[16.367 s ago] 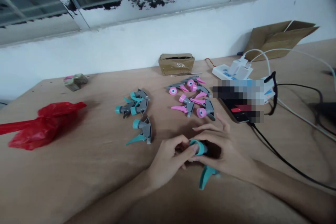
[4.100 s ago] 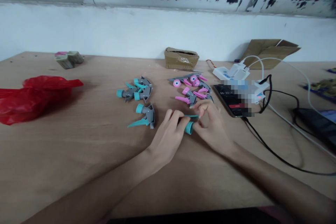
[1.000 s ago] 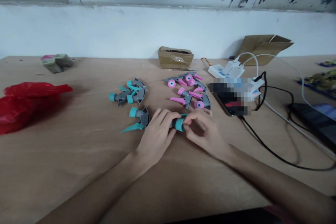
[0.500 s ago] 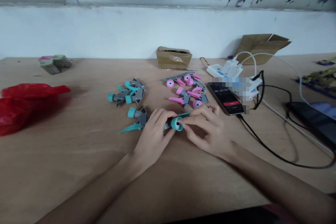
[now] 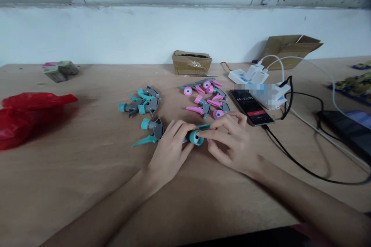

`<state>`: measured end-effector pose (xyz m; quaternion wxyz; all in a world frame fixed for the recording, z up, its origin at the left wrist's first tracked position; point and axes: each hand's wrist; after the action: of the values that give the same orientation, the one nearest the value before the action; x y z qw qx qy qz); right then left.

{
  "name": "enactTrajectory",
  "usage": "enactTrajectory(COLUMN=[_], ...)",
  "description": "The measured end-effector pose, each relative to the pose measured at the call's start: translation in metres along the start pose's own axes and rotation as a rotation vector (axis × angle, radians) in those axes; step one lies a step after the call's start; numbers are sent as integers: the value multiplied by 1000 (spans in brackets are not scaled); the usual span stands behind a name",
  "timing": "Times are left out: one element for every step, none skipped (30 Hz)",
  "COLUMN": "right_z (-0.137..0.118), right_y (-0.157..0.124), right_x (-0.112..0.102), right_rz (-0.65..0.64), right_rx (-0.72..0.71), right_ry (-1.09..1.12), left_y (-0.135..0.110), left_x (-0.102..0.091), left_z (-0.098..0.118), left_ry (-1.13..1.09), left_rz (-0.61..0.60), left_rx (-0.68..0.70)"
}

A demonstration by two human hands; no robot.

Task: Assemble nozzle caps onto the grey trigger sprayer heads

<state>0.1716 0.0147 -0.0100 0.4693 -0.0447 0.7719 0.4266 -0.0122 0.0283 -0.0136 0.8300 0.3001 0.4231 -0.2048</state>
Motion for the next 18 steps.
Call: enactTrajectory(right_z=[0,-1,-1,-2,-3,-4,-5,-6,-8,-9,-10,-10,-11,-11,-11,-11,-11,-11], right_y=[0,0,-1,-1,-1,-1,-1,0,0,0,1,1,1,1,1,1,1,0], right_x=[0,0,0,0,0,0,0,1,1,2,2,3,3,4,5,5,5,5], right_rz=[-4,-7,-8,-10,-15,-19,-21,-21,-22,-24,-28,-31,-35,-36,-38,-43,-52,-64], right_rx=[3,7,12,19,29,40,56,73,91,108,123,134,140,140,136,131,124,117], right_ry=[-4,-6,-7,-9,-10,-9,-3,10,28,48,64,72,72,67,58,49,41,32], left_y=[0,0,0,0,0,0,0,0,0,0,0,0,0,0,0,0,0,0], left_x=[0,0,0,0,0,0,0,0,0,0,0,0,0,0,0,0,0,0], left_z=[0,0,0,0,0,-1,-1,-1,-1,-1,-1,-1,-1,-2,-2,-2,-2,-3], left_ry=[10,19,27,33,38,44,52,61,69,74,76,74,73,76,81,89,97,105], left_rz=[-3,-5,-6,-7,-9,-16,-23,-30,-35,-37,-36,-34,-31,-30,-29,-27,-23,-19], left_rx=[4,9,15,21,27,36,47,56,64,69,70,70,68,68,70,73,76,79])
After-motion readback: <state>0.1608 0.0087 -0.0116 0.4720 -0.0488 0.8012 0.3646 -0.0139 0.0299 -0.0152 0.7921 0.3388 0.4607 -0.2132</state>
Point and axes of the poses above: each hand's wrist, its own y-axis towards the middle knuckle, its own x-axis out of the palm, z = x × y, and after that the axes turned 9 degrees about -z, right-handed
